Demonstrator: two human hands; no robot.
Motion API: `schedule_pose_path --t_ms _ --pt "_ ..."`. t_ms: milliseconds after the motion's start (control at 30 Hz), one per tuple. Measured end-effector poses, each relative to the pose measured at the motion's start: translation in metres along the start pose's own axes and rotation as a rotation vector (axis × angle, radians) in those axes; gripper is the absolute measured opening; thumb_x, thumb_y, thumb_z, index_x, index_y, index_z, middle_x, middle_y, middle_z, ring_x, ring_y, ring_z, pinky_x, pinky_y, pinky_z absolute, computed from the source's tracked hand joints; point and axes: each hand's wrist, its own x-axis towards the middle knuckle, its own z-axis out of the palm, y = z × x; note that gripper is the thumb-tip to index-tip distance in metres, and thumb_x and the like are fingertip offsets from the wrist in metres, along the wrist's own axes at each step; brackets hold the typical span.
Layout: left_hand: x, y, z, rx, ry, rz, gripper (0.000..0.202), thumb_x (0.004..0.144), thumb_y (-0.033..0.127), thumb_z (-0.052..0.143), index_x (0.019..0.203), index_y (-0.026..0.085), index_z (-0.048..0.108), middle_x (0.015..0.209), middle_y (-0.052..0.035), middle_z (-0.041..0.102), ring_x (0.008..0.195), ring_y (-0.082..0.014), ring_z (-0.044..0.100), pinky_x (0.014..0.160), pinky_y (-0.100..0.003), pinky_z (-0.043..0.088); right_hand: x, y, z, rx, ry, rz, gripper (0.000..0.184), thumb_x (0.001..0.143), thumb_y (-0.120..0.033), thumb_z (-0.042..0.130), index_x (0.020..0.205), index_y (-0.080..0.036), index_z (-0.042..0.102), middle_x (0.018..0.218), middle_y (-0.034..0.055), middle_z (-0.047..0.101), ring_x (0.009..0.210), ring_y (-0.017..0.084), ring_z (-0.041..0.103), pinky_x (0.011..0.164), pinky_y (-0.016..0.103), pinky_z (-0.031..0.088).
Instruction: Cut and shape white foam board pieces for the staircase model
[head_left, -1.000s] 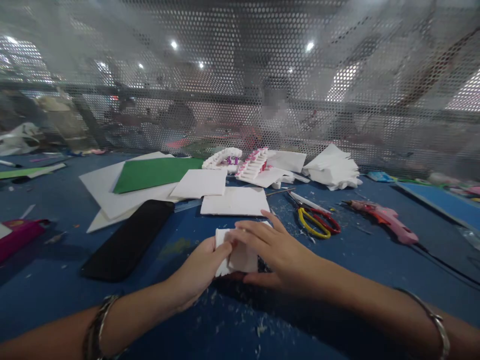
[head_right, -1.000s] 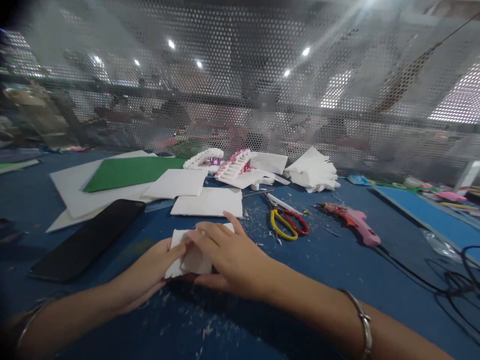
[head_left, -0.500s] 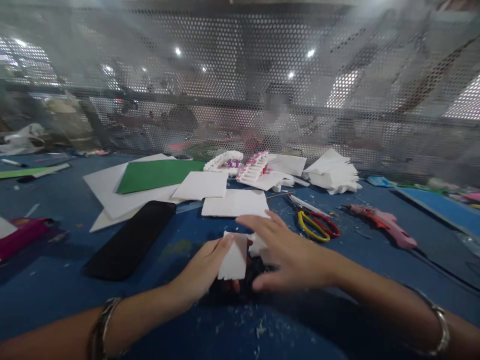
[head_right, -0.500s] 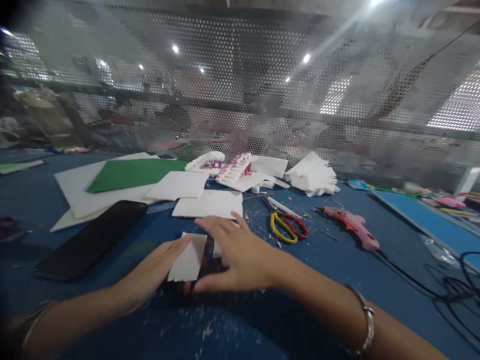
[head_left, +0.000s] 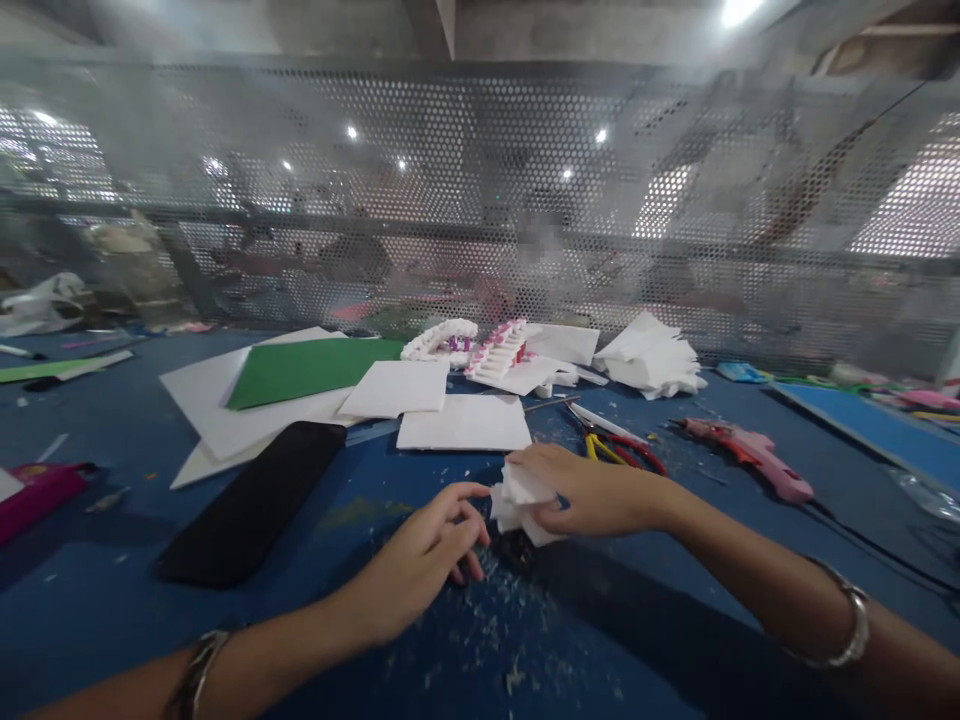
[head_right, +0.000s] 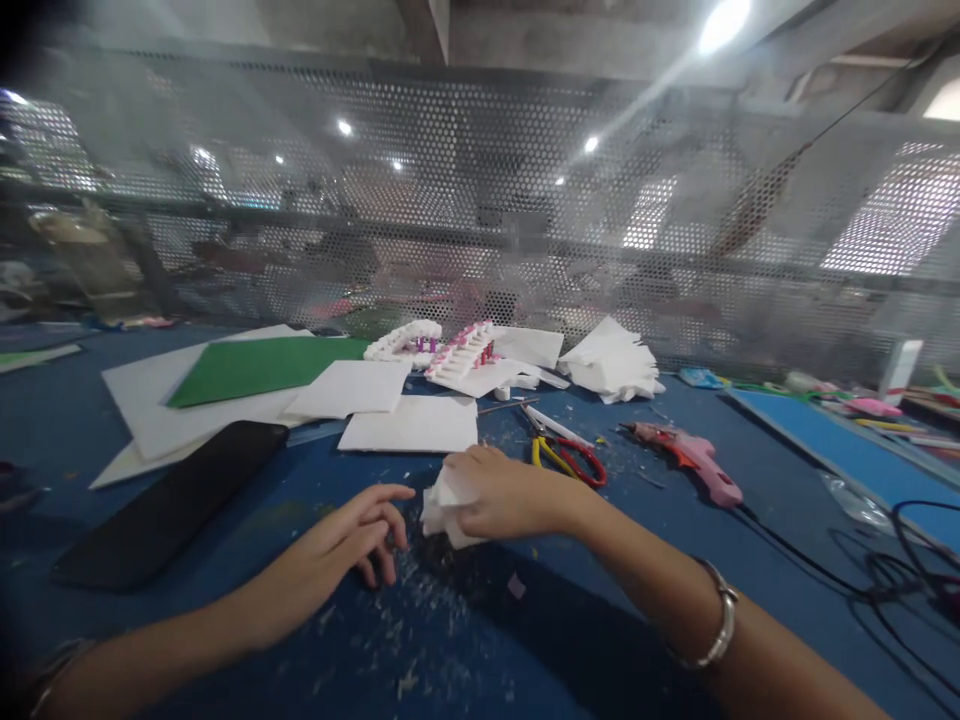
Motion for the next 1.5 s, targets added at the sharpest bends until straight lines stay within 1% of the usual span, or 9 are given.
schedule_pose_path --t_ms 100,233,433,600,700,833,1100,1267,1500 --pt "0.0 0.001 -0.002 0.113 -0.017 0.034 0.029 0.077 0.031 0.036 0.101 0.017 0.041 0.077 -0.0004 0.047 0.056 -0.0105 0.05 0.054 -0.025 0.039 -0.001 0.002 0.005 0.017 -0.111 -0.043 0.056 0.072 -0.033 0.05 0.121 -0.01 0.039 0.123 0.0183 0.043 0.114 0.029 0.038 0.09 0.043 0.034" --pt "0.001 0.007 -0.01 0.358 0.024 0.126 0.025 0.078 0.03 0.036 0.097 0.017 0.045 0.08 -0.0014 0.05 0.059 -0.0115 0.052 0.058 -0.025 0.04 0.002 -0.009 0.018 0.006 -0.023 -0.074 0.083 0.062 -0.054 0.055 0.128 -0.014 0.028 0.126 0.0189 0.037 0.115 0.033 0.033 0.09 0.051 0.027" --pt "0.014 0.024 -0.038 1.021 0.147 0.302 0.024 0.075 0.029 0.041 0.095 0.018 0.052 0.095 -0.0062 0.055 0.073 -0.0176 0.054 0.068 -0.03 0.041 0.008 -0.019 0.03 -0.069 0.111 -0.173 0.039 0.067 -0.039 0.057 0.099 -0.017 0.054 0.096 0.0096 0.052 0.088 0.022 0.048 0.079 0.036 0.039" --pt "0.038 0.042 -0.067 1.498 0.201 0.195 0.035 0.077 0.027 0.035 0.107 0.014 0.048 0.11 -0.0122 0.049 0.098 -0.0253 0.048 0.081 -0.036 0.038 0.004 -0.021 0.029 -0.084 0.063 -0.142 0.043 0.066 -0.036 0.057 0.104 -0.018 0.051 0.098 0.0102 0.051 0.084 0.023 0.049 0.071 0.035 0.043" --pt "0.056 0.049 -0.091 1.541 0.21 0.131 0.042 0.072 0.025 0.042 0.112 0.012 0.046 0.116 -0.0168 0.046 0.106 -0.0305 0.043 0.082 -0.039 0.038 0.001 -0.022 0.023 -0.074 0.046 -0.106 0.043 0.067 -0.031 0.056 0.107 -0.018 0.05 0.102 0.011 0.05 0.087 0.024 0.05 0.07 0.036 0.044" --pt "0.075 0.047 -0.116 1.538 0.105 0.092 0.053 0.058 0.016 0.053 0.111 0.013 0.049 0.117 -0.015 0.049 0.106 -0.0283 0.045 0.084 -0.033 0.038 -0.001 -0.012 0.016 -0.079 0.041 -0.127 0.04 0.066 -0.021 0.058 0.105 -0.018 0.051 0.101 0.0089 0.052 0.093 0.021 0.048 0.076 0.031 0.042" --pt "0.079 0.031 -0.122 1.556 0.084 0.174 0.034 0.073 0.025 0.05 0.104 0.012 0.054 0.107 -0.0116 0.056 0.097 -0.0243 0.052 0.08 -0.03 0.041 0.004 0.024 0.018 -0.167 0.201 0.016 0.037 0.08 -0.027 0.045 0.111 -0.008 0.047 0.104 0.0157 0.05 0.098 0.025 0.045 0.082 0.039 0.038" --pt "0.08 0.037 -0.127 1.687 0.151 0.157 0.024 0.082 0.028 0.047 0.101 0.014 0.052 0.102 -0.0065 0.055 0.088 -0.019 0.054 0.075 -0.038 0.045 0.006 0.022 0.019 -0.198 0.286 0.05 0.041 0.083 -0.035 0.038 0.112 -0.006 0.047 0.101 0.0176 0.049 0.097 0.027 0.044 0.082 0.041 0.037" --pt "0.075 0.067 -0.143 1.802 0.41 0.242 0.019 0.084 0.017 0.043 0.099 0.011 0.053 0.095 -0.0093 0.058 0.08 -0.0189 0.057 0.066 -0.034 0.046 0.01 0.026 0.025 -0.229 0.318 0.01 0.039 0.083 -0.036 0.037 0.108 -0.009 0.049 0.101 0.0158 0.051 0.094 0.027 0.044 0.083 0.042 0.035"
